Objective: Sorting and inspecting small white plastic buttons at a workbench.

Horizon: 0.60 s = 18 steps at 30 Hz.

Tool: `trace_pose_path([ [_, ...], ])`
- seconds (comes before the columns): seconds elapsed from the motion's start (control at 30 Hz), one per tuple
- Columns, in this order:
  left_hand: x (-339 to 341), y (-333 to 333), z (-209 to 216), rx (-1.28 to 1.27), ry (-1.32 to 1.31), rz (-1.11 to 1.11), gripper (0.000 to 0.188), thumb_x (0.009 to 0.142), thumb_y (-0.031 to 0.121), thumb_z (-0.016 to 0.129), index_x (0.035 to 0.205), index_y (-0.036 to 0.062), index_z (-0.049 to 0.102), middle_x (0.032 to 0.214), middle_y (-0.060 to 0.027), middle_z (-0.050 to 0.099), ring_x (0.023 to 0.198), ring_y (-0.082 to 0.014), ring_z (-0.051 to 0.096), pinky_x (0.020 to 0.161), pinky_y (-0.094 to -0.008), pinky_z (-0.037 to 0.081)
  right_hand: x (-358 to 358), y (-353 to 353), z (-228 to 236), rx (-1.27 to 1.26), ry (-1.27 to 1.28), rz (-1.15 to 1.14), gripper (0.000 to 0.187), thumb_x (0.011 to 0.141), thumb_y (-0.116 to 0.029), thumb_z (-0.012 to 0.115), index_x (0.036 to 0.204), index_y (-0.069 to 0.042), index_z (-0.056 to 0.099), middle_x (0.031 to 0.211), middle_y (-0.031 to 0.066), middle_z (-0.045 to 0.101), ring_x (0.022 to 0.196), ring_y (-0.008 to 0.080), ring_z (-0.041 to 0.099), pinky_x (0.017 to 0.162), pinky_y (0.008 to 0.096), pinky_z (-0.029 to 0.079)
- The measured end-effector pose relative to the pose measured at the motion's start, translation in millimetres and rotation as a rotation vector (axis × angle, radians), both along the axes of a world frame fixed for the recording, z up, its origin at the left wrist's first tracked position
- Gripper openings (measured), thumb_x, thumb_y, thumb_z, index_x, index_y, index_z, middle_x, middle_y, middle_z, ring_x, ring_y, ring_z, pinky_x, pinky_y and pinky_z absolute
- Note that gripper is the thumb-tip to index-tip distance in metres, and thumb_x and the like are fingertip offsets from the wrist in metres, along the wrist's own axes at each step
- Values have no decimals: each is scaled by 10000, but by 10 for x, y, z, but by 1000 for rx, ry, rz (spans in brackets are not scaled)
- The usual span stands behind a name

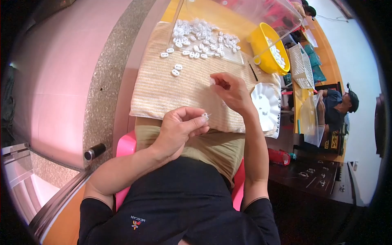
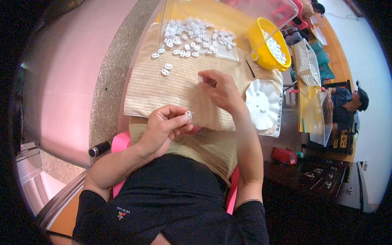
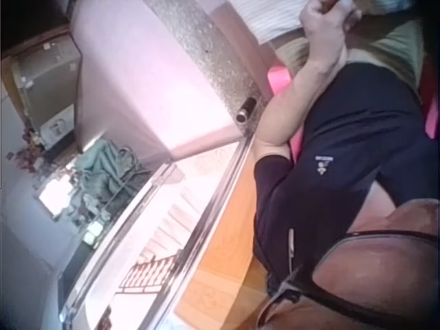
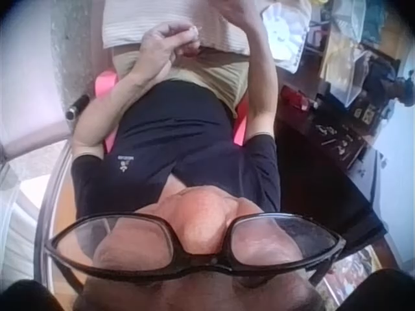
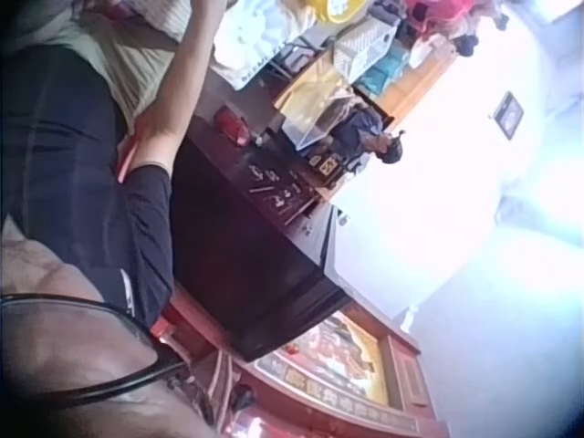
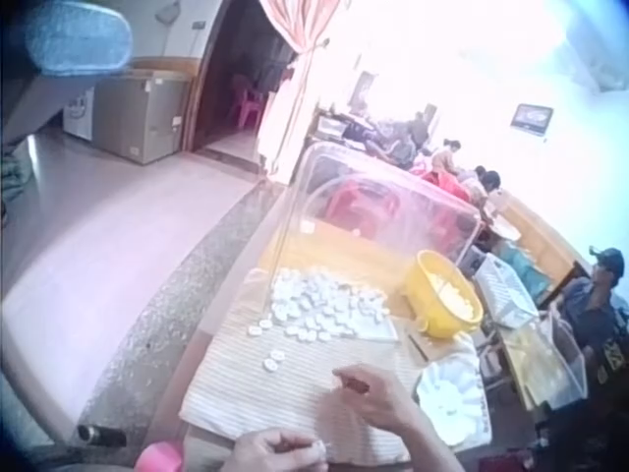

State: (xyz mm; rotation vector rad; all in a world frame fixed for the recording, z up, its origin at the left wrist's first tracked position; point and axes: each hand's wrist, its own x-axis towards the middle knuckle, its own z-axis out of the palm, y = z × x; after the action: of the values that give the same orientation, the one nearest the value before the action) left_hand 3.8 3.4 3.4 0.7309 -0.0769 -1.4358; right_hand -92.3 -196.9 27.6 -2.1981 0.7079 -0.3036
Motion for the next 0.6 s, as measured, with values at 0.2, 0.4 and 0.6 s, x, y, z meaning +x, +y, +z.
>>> trace_pose_path([
  [0.2,22,-17,-18,-25,20,10,133,882,18,634,1012,21,612,920,-75,665,793,-158,669,752,-276,572,-310,276,30,459,-181,2,297,855,-39,689,1136,29,622,865,-6,595,763,64,557,668,210,474],
  [0.4,12,-39,-52,-21,6,1,137,884,11,628,1019,19,611,942,-85,668,797,-155,669,750,-274,577,-496,438,-50,562,-223,7,312,866,-39,683,1162,27,608,894,16,625,781,74,590,679,219,509],
  [0.6,5,-32,-45,-15,-8,-4,147,883,11,628,1029,11,606,960,-95,671,806,-151,669,756,-275,581,-555,540,-78,651,-231,-3,336,837,-27,705,1151,36,604,970,63,679,829,104,649,718,221,526],
])
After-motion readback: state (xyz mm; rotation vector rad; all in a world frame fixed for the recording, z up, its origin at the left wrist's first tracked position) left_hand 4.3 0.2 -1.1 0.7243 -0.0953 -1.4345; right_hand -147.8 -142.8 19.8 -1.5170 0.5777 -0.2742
